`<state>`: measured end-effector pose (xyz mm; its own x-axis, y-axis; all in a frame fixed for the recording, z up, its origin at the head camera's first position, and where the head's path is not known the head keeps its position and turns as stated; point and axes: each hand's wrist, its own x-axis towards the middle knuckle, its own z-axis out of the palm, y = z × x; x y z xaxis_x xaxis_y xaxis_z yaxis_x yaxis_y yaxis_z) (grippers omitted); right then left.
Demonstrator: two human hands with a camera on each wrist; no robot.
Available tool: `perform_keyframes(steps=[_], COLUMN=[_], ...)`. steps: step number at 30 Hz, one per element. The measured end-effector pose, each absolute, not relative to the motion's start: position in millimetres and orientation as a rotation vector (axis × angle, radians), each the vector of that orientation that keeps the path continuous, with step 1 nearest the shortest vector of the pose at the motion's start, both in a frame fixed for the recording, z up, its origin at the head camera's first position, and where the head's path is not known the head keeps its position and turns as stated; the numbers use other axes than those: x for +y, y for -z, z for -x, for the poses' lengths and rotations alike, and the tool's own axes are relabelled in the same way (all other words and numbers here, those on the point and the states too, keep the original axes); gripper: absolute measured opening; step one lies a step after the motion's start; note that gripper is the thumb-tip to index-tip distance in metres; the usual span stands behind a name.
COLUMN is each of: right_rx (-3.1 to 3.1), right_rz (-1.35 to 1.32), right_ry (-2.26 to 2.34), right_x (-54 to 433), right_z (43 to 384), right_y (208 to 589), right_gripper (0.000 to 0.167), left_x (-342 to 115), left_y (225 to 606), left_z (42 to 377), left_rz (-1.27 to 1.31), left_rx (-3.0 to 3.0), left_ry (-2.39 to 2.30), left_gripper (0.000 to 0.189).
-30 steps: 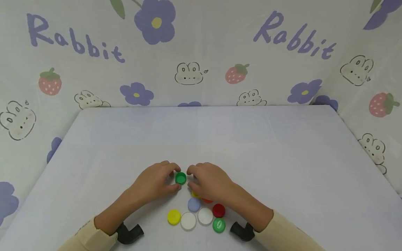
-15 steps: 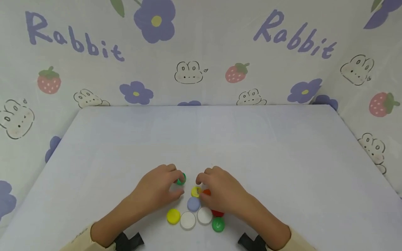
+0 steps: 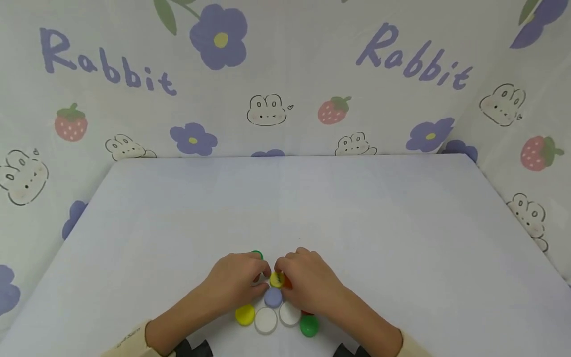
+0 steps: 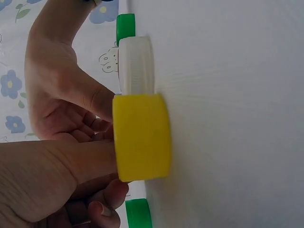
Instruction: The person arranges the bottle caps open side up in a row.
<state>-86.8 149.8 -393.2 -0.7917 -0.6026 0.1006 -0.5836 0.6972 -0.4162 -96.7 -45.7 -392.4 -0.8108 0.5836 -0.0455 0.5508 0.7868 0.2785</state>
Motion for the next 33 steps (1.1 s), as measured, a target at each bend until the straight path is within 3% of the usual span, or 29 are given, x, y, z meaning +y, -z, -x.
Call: perform_keyframes(steps=[19,28,33], right_rx=[2.814,2.681,2.610], right_rz=[1.067,0.918,0.846], right_ry=[0.669,0.856,0.944], right_x=[147,155,157], right_z=[92,97,97], right_y=[396,389,387], right_gripper=[0.025,0.028,0.028], left_x=[-50,-54,-54], left_y=[394,388,386], left_z=[99,101,99], left_rz=[-0.887,-0.911,-0.979], left_rx=[2.802,2.838,2.880], left_ry=[-0.549,-0.556,-0.597], left_gripper=[0.010,0.025,0.020])
